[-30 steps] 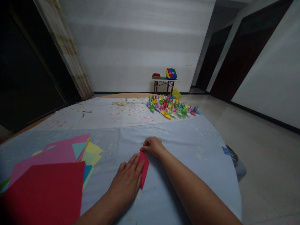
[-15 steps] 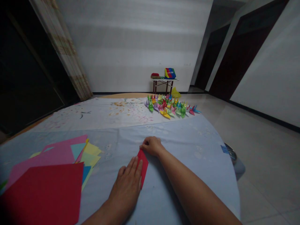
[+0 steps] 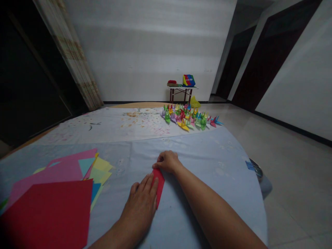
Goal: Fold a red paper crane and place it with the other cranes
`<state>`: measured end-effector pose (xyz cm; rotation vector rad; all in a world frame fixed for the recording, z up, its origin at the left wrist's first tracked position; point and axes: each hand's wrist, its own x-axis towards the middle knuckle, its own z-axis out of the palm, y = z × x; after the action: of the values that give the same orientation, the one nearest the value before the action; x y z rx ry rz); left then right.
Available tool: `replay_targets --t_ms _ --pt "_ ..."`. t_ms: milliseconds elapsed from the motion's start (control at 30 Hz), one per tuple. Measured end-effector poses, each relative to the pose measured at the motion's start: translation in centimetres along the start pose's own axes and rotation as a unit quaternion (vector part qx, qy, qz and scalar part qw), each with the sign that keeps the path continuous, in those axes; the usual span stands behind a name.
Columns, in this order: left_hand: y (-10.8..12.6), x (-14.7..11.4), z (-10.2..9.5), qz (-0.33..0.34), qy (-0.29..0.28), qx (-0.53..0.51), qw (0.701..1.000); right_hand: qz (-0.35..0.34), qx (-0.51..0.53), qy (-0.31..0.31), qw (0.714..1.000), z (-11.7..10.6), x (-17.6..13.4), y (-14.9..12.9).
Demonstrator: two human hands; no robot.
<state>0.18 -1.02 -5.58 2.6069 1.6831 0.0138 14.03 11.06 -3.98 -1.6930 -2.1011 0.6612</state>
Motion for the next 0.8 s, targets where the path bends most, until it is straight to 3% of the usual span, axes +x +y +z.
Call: replay_targets --t_ms 167,333,467,600,800 --pt "-0.1 0.2 0.1 0.005 0.006 -0.003 1.0 0.025 0.001 0.045 0.999 0.6 0.7 0.2" --pt "-0.2 0.1 0.1 0.003 0.012 -0.004 1.0 0.005 0.023 0.066 0.998 -0.1 0.5 0.7" --pt "-0.2 0.1 0.2 0.003 0.02 -0.005 1.0 -0.043 0.032 0.066 0.996 -1.0 -1.7 0.4" --pt "-0.2 0.1 -0.2 0.006 0.011 0.0 1.0 -0.17 -0.01 0.035 0.985 -0.7 -4.4 -0.1" --pt "0.4 -0.9 -1.5 0.014 -0.005 -0.002 1.0 -0.184 -0.03 0.03 0.982 0.3 -5.5 0.6"
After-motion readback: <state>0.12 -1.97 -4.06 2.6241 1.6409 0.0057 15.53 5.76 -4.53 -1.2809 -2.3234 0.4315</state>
